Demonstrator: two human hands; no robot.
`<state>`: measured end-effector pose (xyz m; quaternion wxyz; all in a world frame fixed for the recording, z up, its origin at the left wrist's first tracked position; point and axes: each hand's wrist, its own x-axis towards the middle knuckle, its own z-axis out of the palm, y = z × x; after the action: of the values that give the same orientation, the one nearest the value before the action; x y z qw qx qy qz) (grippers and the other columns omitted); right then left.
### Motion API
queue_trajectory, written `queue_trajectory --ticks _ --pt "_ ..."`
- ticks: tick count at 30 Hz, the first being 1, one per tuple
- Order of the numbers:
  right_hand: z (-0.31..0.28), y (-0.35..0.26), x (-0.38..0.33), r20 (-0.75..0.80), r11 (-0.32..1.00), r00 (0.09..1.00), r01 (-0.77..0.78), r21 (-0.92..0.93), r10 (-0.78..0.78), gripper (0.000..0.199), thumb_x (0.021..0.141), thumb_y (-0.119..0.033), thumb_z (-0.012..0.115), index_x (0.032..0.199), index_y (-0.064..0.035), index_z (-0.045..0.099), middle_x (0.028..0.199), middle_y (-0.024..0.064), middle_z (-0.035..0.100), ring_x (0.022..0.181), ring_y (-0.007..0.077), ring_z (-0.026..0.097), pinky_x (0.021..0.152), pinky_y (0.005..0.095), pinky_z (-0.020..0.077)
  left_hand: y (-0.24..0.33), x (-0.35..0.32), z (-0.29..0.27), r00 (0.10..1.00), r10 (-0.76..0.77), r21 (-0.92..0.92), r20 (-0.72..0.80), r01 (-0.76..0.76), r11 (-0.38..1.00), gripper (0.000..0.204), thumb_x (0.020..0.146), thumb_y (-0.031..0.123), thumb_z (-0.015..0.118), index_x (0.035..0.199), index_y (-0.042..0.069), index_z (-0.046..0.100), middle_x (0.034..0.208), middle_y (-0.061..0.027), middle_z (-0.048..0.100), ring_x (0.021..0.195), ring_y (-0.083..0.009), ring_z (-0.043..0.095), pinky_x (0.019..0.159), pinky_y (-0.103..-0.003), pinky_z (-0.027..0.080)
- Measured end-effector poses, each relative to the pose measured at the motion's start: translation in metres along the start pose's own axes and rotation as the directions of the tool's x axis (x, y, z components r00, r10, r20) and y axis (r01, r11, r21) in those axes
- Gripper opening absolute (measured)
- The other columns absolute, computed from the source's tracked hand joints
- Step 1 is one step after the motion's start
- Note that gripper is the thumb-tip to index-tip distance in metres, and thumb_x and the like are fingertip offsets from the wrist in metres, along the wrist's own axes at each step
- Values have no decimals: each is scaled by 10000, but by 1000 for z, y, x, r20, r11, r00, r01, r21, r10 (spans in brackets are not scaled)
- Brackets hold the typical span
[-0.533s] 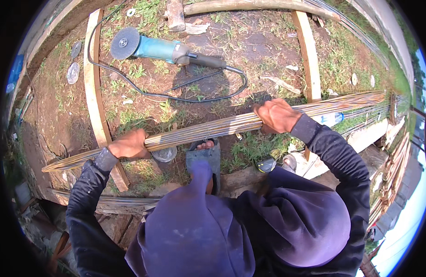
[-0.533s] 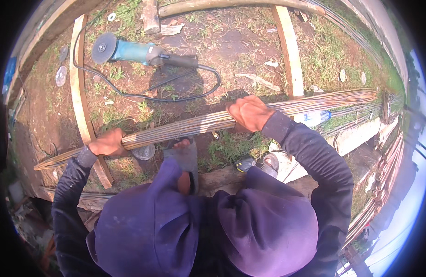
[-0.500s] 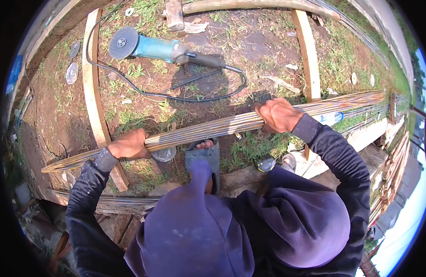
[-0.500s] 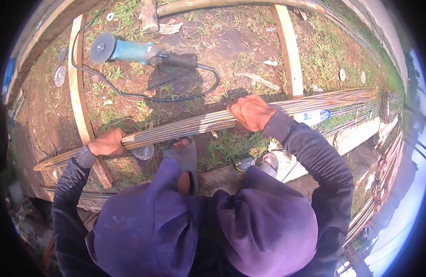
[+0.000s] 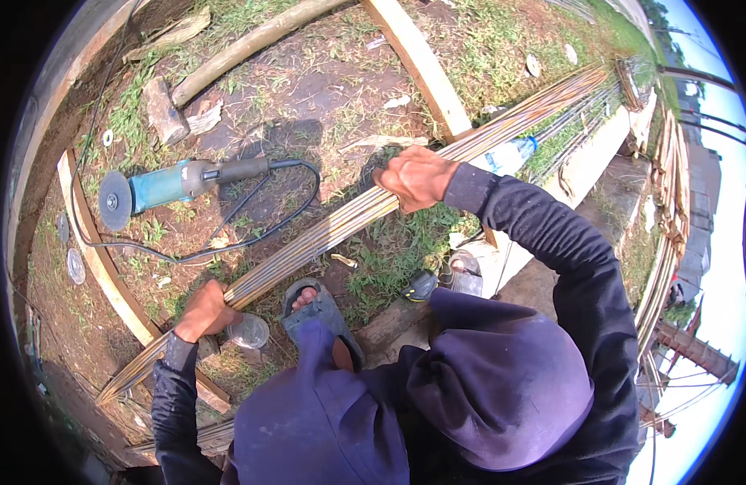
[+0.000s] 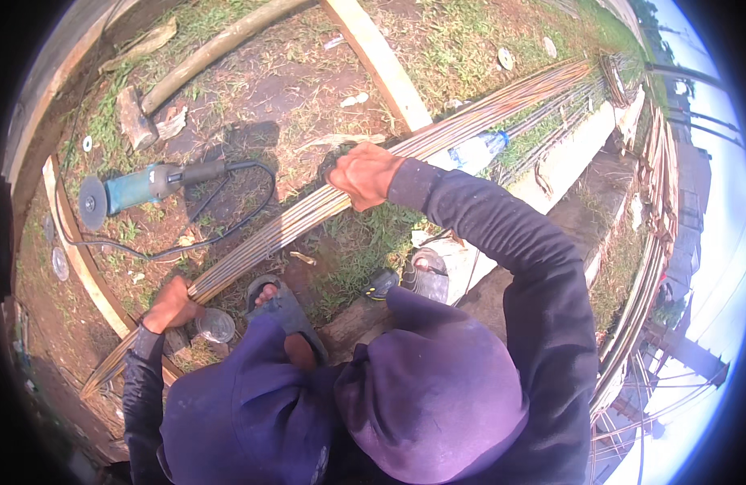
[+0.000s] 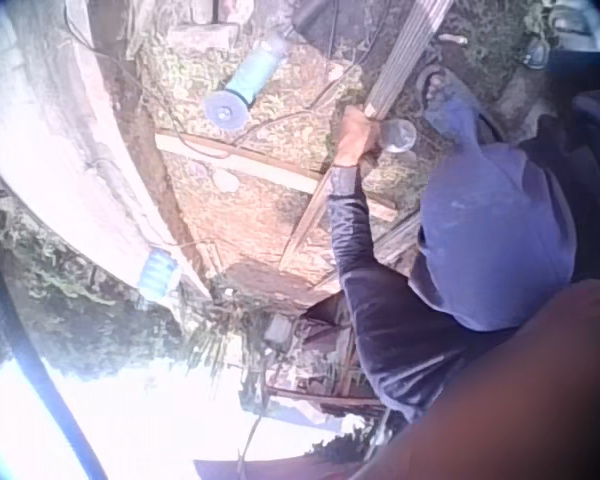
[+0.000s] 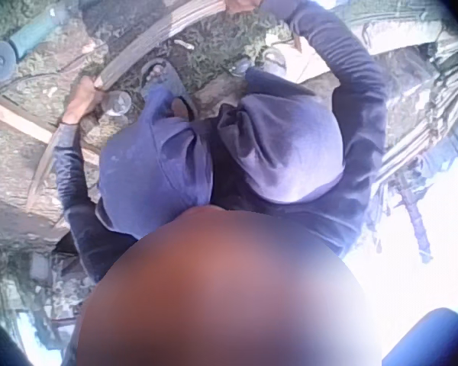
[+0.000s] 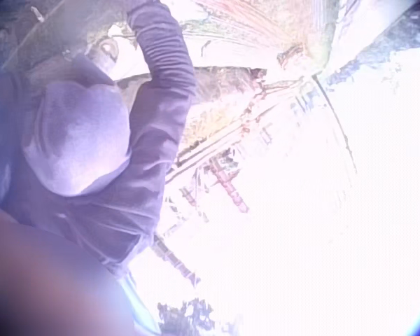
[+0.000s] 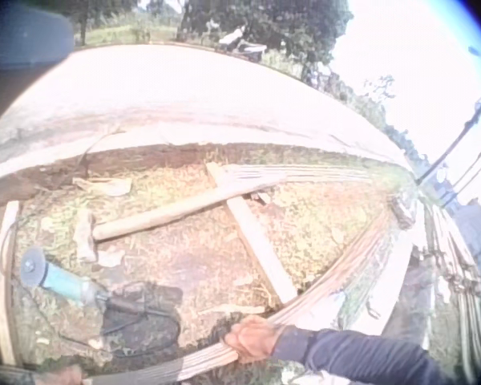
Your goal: The person measures and aligns multiple long metal rods on wooden supports, then wraps and twists wire around them to secure them together. They use a tape measure to check lengths and an angle grinder to cut the rods.
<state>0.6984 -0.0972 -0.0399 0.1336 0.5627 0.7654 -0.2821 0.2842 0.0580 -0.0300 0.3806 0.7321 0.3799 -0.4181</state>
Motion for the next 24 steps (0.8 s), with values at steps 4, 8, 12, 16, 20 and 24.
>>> queue_trajectory --ticks 4,8,12,16,20,24 --pt "15 15 -16 14 999 1000 -28 15 28 295 720 -246 733 955 -125 603 861 50 599 894 246 639 923 402 453 21 5 3 1000 2 -91 -11 -3 996 398 667 205 846 959 -42 735 842 -210 738 747 -294 726 744 -402 579" --pt "10 21 -14 157 997 985 -75 -7 75 259 752 -221 703 976 -117 626 886 45 626 921 241 645 933 397 452 23 13 10 998 55 -129 18 -52 990 394 643 181 824 903 -87 699 781 -205 719 691 -277 713 669 -381 571" --pt "10 21 -22 25 999 1000 -12 -39 13 265 807 -225 651 1038 -99 630 869 56 637 906 230 655 906 373 480 19 19 11 999 39 -138 22 -35 990 366 630 148 821 903 -70 711 740 -150 713 629 -233 689 619 -380 555" --pt "28 21 -26 -17 996 999 -49 -79 48 502 802 -260 691 1238 -48 562 931 86 641 981 258 652 925 402 497 8 27 14 993 110 -120 34 -105 987 362 630 169 819 883 -67 713 733 -159 710 630 -249 693 617 -380 549" --pt "2 11 -46 -177 998 983 -57 -15 54 599 788 -242 736 1301 -19 523 1122 138 621 1098 313 611 971 450 483 10 27 9 992 121 -72 36 -118 990 384 625 220 817 873 -56 718 769 -184 716 682 -272 711 653 -385 555" --pt "0 12 -89 -370 993 923 -119 -5 108 571 806 -201 736 1305 -18 527 1262 164 570 1172 330 578 995 473 470 6 26 21 977 193 10 -93 -193 981 435 612 249 812 902 -58 712 837 -216 720 754 -290 723 718 -405 562"
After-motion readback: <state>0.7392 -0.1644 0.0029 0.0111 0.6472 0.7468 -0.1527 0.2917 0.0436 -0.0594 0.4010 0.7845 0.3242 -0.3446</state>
